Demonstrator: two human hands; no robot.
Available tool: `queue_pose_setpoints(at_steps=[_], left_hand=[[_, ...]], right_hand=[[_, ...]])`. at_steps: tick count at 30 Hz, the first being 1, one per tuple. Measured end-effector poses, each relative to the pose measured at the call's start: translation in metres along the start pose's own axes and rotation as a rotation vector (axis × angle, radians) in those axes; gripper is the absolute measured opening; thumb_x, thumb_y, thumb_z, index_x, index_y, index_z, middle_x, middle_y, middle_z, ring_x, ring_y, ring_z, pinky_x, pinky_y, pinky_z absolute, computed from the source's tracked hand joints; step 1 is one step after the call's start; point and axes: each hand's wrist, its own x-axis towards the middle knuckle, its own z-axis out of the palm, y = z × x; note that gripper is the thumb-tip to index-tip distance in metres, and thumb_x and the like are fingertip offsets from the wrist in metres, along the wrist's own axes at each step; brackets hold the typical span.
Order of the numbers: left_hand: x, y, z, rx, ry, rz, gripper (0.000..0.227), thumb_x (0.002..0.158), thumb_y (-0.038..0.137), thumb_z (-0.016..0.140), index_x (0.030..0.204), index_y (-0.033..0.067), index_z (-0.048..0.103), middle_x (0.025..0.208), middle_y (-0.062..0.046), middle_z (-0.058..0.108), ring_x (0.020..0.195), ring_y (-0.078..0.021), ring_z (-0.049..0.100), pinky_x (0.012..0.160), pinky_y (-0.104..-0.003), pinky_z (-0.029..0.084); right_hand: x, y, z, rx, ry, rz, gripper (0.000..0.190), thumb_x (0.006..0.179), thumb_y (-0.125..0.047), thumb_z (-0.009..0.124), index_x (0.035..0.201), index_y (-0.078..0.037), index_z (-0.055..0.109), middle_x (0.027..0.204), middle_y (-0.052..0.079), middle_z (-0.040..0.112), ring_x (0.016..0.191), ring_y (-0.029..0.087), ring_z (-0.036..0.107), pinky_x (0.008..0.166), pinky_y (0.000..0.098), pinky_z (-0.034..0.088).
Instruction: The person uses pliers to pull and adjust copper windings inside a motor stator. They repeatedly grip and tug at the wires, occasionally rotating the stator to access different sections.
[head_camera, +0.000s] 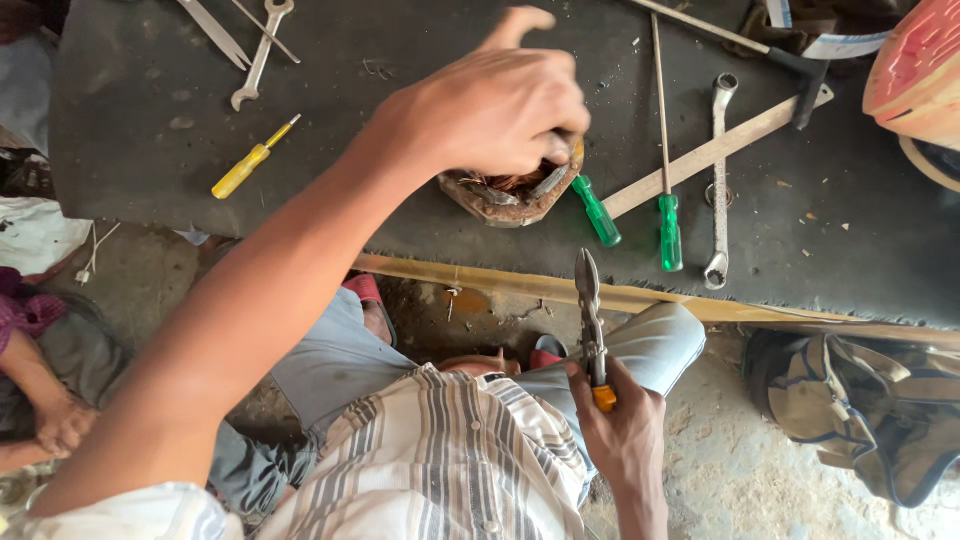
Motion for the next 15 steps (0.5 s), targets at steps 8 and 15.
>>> queue_pose_setpoints(at_steps=[8,15], left_hand=[[-0.039,-0.004,0.002,-0.551,0.07,-0.283,0.034,0.091,0.045,0.069,0.102,0.0128,0.071,0.105,-0.003,0.07,0.105,-0.0215,0.068,0.104,-0.045,0.049],[-0.077,0.005,0.05,-0.369,0.363,-0.196,0.026,0.092,0.034,0.067,0.098,0.0089,0.071,0.101,-0.008,0.073,0.109,-0.0274,0.065,0.105,-0.056,0.033]], right_hand=[[-0.01,-0.04,-0.006,0.068,-0.063,-0.058,0.03,0.089,-0.037,0.07,0.094,-0.007,0.078,0.05,0.007,0.064,0.042,0.015,0.057,0.042,0.0369,0.043],[0.002,-0.08,-0.021,-0.039,-0.115,-0.078,0.037,0.088,-0.042,0.068,0.094,-0.007,0.077,0.05,0.007,0.066,0.039,0.017,0.057,0.042,0.0392,0.042]])
